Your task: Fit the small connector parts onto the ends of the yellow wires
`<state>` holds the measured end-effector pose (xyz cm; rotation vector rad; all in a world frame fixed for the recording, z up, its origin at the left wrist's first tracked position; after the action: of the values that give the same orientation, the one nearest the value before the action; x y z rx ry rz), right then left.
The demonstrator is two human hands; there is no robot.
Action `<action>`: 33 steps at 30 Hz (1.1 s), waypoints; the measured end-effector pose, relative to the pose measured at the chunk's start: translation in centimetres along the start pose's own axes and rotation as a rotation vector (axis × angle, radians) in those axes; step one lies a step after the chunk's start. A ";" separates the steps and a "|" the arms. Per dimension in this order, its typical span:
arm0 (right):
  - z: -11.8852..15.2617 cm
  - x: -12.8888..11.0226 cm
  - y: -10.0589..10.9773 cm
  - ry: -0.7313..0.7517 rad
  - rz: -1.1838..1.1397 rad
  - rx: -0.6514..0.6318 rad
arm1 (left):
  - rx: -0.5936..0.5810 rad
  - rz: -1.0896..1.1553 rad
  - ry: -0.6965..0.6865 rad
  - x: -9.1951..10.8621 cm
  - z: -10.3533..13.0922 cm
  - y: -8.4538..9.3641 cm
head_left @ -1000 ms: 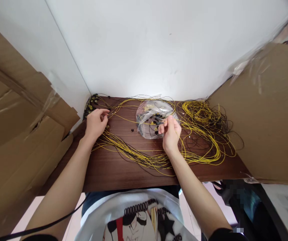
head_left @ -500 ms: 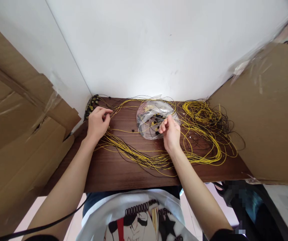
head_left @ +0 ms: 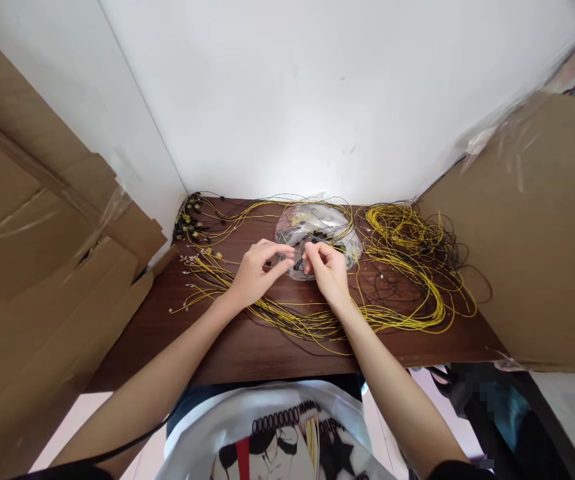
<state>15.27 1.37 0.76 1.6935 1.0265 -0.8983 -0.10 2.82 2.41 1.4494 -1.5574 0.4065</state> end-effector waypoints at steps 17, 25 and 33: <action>0.0 0.3 -0.8 -0.182 -0.213 -0.103 | -0.060 0.105 0.158 -1.0 0.4 -0.8; -0.3 0.0 0.2 -0.183 -0.444 0.006 | 0.020 0.280 0.251 -1.8 0.4 -0.8; 0.0 -0.2 0.9 0.027 0.007 0.199 | 0.142 0.412 0.313 -3.1 0.3 -0.4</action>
<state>16.05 1.14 1.25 1.8774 0.9744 -1.0026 -0.29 4.32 -0.41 1.0951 -1.5861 0.9561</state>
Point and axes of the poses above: each hand's wrist, its own z-axis away from the middle knuckle, its own y-axis out of the back of the hand, x = y × z, the point moved 4 cm from there along -z, towards the middle knuckle, and after that the axes turned 12 degrees about z, right-handed, at the moved point
